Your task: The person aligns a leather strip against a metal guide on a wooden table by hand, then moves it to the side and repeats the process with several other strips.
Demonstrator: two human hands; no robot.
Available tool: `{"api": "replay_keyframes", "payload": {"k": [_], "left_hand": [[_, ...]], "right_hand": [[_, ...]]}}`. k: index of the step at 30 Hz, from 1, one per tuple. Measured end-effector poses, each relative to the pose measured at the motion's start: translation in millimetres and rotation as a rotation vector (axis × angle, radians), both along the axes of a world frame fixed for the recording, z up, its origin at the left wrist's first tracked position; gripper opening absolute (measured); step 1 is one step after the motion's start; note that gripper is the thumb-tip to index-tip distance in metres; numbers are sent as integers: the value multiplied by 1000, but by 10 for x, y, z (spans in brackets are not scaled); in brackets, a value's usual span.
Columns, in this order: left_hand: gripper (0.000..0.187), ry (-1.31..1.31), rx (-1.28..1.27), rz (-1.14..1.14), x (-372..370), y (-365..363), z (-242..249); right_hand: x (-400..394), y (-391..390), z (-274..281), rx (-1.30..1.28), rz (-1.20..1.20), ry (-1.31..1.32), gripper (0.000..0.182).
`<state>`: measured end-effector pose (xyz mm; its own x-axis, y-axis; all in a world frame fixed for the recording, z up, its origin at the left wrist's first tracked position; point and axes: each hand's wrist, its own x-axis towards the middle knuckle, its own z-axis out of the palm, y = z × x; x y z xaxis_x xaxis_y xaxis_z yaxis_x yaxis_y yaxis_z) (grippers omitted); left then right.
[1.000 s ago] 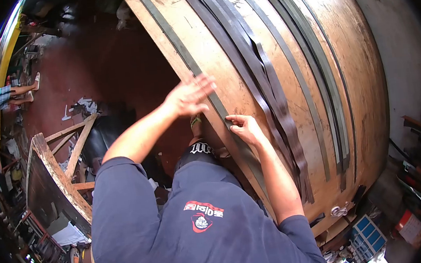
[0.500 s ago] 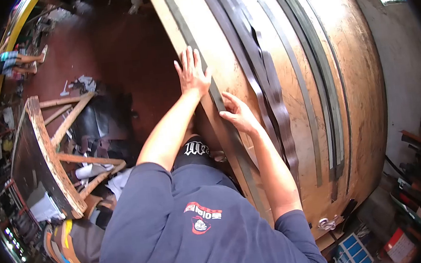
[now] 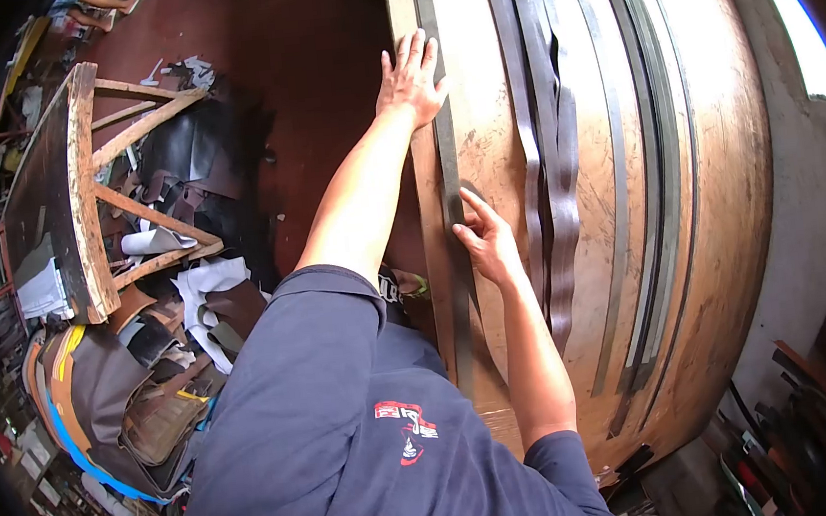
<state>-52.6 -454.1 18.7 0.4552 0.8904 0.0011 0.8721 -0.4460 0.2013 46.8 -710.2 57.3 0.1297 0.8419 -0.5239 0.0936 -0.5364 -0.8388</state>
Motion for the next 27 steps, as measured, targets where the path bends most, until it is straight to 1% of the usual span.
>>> {"api": "replay_keyframes", "payload": {"k": [2,6,8,14,18,20,27], "left_hand": [[70,-2,-2,6,-7,-3,8],[71,-28,1,-1,0,20,-23],[72,-8,30,5,4,22,-44],[72,-21,45,4,4,31,-82],[72,-30,47,3,0,27,-79],[72,-25,47,3,0,27,-73],[72,-10,63,3,1,29,-97]], "right_hand": [[-16,-59,-85,28,-42,135,52],[-65,-91,-75,16,-106,94,46],[-79,-75,-30,85,-87,31,44],[-77,-68,-93,26,-92,50,43],[-80,-68,-101,26,-101,34,43],[-75,-66,-107,25,-73,-25,43],[-81,-54,-96,16,-80,-14,43]]}}
